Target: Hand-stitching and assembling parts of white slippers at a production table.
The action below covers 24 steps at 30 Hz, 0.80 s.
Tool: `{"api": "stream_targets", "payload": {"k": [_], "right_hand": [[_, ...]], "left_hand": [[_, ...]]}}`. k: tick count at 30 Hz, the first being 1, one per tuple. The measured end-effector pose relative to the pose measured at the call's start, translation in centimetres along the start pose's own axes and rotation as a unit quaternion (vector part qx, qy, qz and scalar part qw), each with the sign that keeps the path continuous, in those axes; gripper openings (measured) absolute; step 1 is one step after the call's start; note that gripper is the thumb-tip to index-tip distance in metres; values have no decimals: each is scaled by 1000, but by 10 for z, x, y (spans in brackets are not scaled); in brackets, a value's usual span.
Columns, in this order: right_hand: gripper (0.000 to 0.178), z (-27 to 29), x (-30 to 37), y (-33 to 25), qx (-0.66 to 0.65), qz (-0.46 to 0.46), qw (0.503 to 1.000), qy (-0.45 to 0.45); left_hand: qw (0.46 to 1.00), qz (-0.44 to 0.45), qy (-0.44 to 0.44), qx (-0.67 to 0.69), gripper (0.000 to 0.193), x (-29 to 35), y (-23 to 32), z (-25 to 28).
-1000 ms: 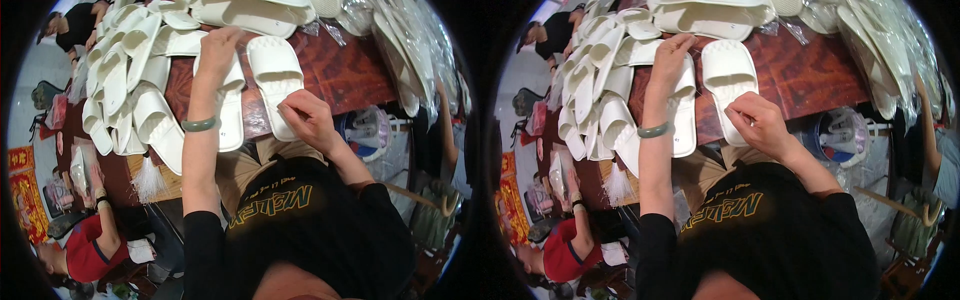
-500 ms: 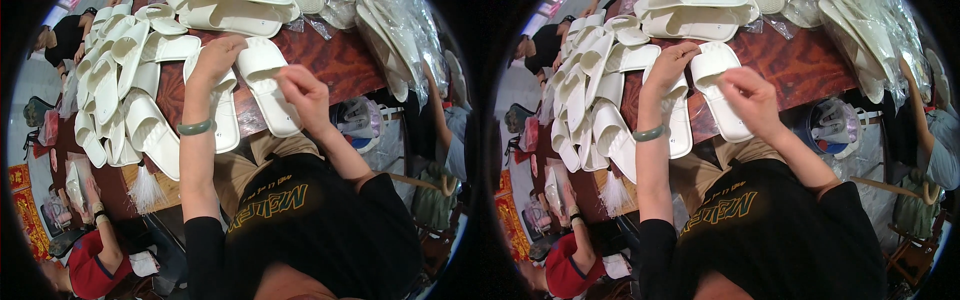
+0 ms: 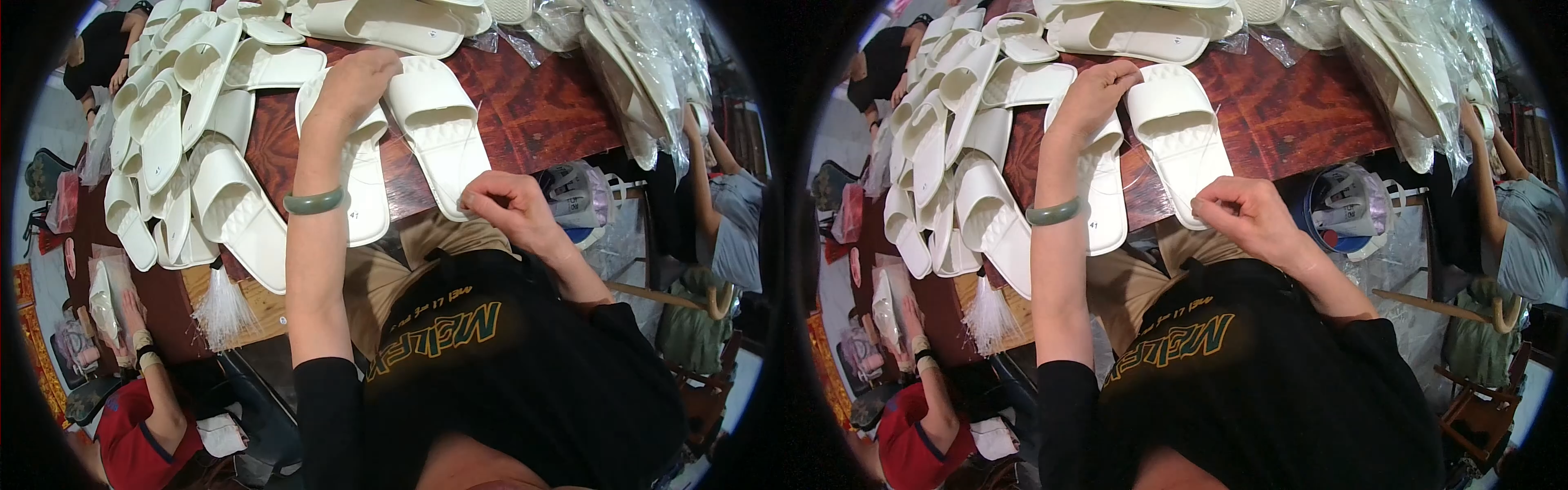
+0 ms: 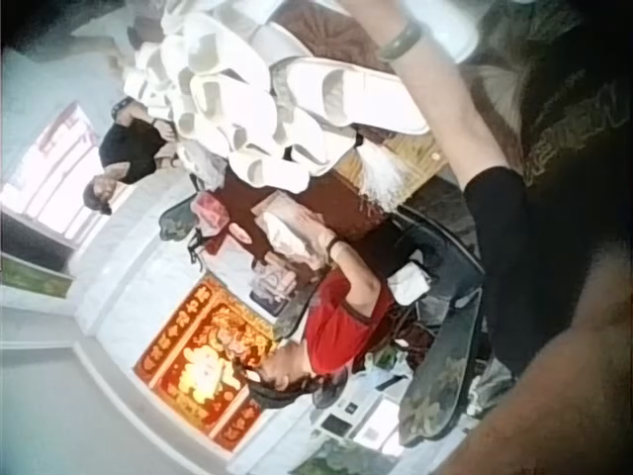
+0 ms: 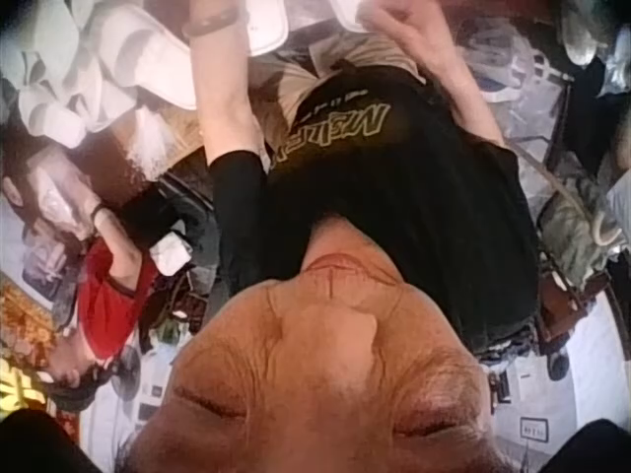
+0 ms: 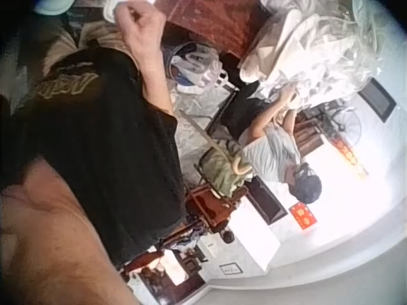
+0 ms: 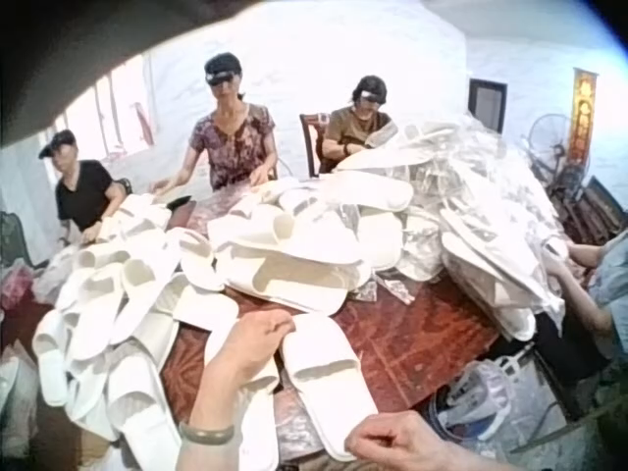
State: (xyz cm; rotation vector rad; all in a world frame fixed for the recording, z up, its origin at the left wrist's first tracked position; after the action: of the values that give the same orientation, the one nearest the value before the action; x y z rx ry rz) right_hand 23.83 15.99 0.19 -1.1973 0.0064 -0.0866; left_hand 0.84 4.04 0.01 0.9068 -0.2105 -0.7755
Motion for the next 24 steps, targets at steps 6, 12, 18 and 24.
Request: {"api": "stream_targets", "payload": {"k": [6,12,18,24], "right_hand": [[6,-16,2,-12,122,99,988,6],[7,-22,1,-16,134,129,982,-11],[11,-18,-4,-10,89,-62,990,-87],[9,-31,8,-10,40,7,992,-118]], "left_hand": [[1000,-11,7,4,25,0,-3,-1],[1000,-9,8,-5,23,1,-1,0],[1000,-13,17,7,22,2,-2,-2],[1000,-12,13,15,22,0,-7,-2]]}}
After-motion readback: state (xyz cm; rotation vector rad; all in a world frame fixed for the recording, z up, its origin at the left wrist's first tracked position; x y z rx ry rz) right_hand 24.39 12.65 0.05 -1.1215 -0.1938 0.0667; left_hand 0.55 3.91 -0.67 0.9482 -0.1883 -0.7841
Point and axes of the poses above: each hand's wrist, its own x-axis away from the middle knuckle, its own z-axis out of the back of the hand, y = z × x, the point moved 3 cm from there along -x, towards the middle knuckle, and after that the axes turned 6 degrees about x, right-handed, at the moved point
